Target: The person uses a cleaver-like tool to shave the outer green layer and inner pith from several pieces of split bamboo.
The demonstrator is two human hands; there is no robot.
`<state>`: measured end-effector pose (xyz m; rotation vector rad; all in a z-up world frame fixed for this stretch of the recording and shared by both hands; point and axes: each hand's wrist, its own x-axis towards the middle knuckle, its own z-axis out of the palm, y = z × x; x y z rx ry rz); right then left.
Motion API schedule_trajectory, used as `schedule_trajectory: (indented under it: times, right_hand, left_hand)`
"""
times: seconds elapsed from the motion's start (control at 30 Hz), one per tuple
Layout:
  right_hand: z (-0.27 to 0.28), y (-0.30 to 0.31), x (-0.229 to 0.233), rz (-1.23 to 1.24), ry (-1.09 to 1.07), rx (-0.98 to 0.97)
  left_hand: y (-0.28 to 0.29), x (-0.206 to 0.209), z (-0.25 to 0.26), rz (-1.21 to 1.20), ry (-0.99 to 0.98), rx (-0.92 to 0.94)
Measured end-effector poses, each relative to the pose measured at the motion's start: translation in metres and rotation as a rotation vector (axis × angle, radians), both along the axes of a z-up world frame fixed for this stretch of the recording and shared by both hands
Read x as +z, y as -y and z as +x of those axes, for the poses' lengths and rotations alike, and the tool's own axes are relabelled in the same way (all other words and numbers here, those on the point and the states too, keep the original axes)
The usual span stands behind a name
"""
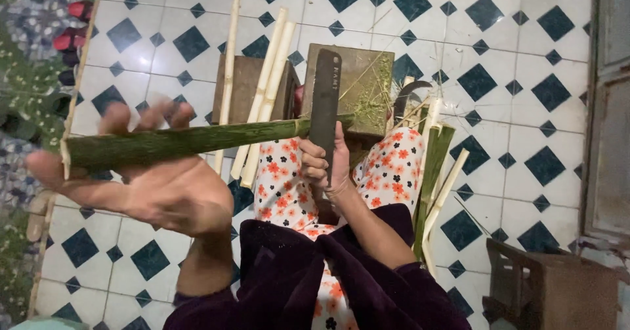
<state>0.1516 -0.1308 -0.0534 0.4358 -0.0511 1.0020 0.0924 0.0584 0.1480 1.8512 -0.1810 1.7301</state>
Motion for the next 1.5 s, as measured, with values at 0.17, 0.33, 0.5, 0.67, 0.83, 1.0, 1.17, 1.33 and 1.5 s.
schedule_trajectory:
  times: [0.17, 0.33, 0.5, 0.67, 0.83, 1.0, 1.17, 1.33, 1.5]
  right_hand:
    - [-0.018, 0.039, 0.030, -0.473, 0.418, -0.150]
    - [-0.041, 0.067, 0.021, -1.656, 0.667, -0.226]
    - [-0.075, 0.031, 0.101, -1.618, 1.276, -0.549]
    - [-0.070, 0.024, 0.103, -1.505, 1.302, -0.434]
    - [-0.014, 0.047, -0.037, -1.995, 0.958, -0.191]
    - [-0.008, 0.047, -0.076, -2.256, 0.889, -0.044]
    - [-0.066, 0.020, 0.070, -1.539, 1.408, -0.661]
    - [-0.062, 0.020, 0.042, -1.511, 1.277, -0.569]
    - [-0.014, 0.051, -0.105, -2.064, 0.926, -0.294]
  left_hand:
    - [0.020, 0.027, -0.013, -0.486, 0.083, -0.562]
    - [0.021, 0.041, -0.007, -0.397, 0.014, -0.717]
    - [0.038, 0.044, -0.006, -0.429, -0.044, -0.840]
    - [0.051, 0.048, -0.019, -0.555, -0.153, -0.586]
    - [0.046, 0.050, -0.015, -0.525, -0.159, -0.681]
    - [0.041, 0.046, -0.018, -0.497, -0.136, -0.738]
    - [0.037, 0.036, -0.025, -0.457, -0.058, -0.763]
    - [0.038, 0.029, -0.032, -0.484, -0.107, -0.800]
    - [0.049, 0.054, -0.027, -0.317, -0.089, -0.720]
